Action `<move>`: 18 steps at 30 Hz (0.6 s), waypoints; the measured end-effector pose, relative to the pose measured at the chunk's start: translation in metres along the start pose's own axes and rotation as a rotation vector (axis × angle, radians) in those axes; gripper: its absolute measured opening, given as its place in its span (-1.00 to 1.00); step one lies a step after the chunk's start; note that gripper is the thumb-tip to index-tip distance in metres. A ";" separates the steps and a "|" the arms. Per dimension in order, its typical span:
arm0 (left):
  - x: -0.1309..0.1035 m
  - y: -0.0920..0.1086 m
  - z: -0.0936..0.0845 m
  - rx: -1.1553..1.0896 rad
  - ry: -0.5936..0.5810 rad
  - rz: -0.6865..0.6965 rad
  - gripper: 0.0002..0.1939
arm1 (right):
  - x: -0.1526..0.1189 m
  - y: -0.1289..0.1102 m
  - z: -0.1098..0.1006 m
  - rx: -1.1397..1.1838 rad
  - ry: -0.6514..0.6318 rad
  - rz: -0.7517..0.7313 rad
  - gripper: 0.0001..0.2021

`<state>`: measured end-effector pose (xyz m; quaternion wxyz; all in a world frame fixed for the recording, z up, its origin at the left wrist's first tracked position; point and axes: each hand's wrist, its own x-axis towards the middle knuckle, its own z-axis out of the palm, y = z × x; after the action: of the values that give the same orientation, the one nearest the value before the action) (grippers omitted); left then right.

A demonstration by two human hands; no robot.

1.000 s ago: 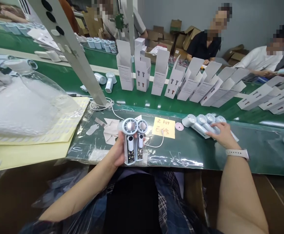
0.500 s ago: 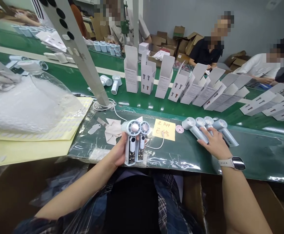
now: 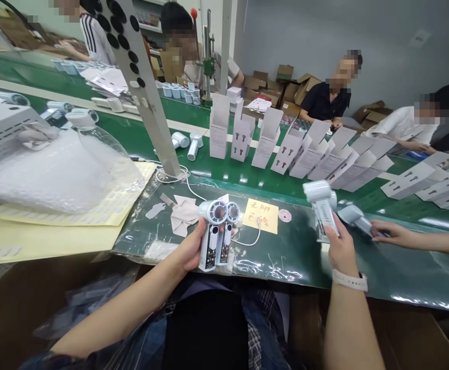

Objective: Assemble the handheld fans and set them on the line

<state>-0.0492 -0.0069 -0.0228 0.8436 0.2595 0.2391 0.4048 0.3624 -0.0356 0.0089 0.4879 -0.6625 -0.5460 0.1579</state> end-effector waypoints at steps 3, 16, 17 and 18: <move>-0.002 0.002 0.001 -0.025 0.027 -0.024 -0.35 | -0.018 -0.019 0.018 0.294 -0.002 -0.015 -0.26; 0.003 -0.004 -0.014 -0.032 0.023 -0.062 -0.31 | -0.064 -0.042 0.054 0.538 -0.088 0.011 -0.19; 0.003 -0.004 -0.015 -0.026 0.011 -0.062 -0.31 | -0.066 -0.043 0.053 0.523 -0.087 0.030 -0.22; 0.004 -0.003 -0.016 -0.024 0.006 -0.055 -0.31 | -0.068 -0.044 0.051 0.508 -0.088 0.052 -0.24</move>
<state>-0.0555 -0.0016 -0.0373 0.8568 0.2416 0.2438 0.3848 0.2752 -0.0740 -0.0012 0.6103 -0.5248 -0.4924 0.3313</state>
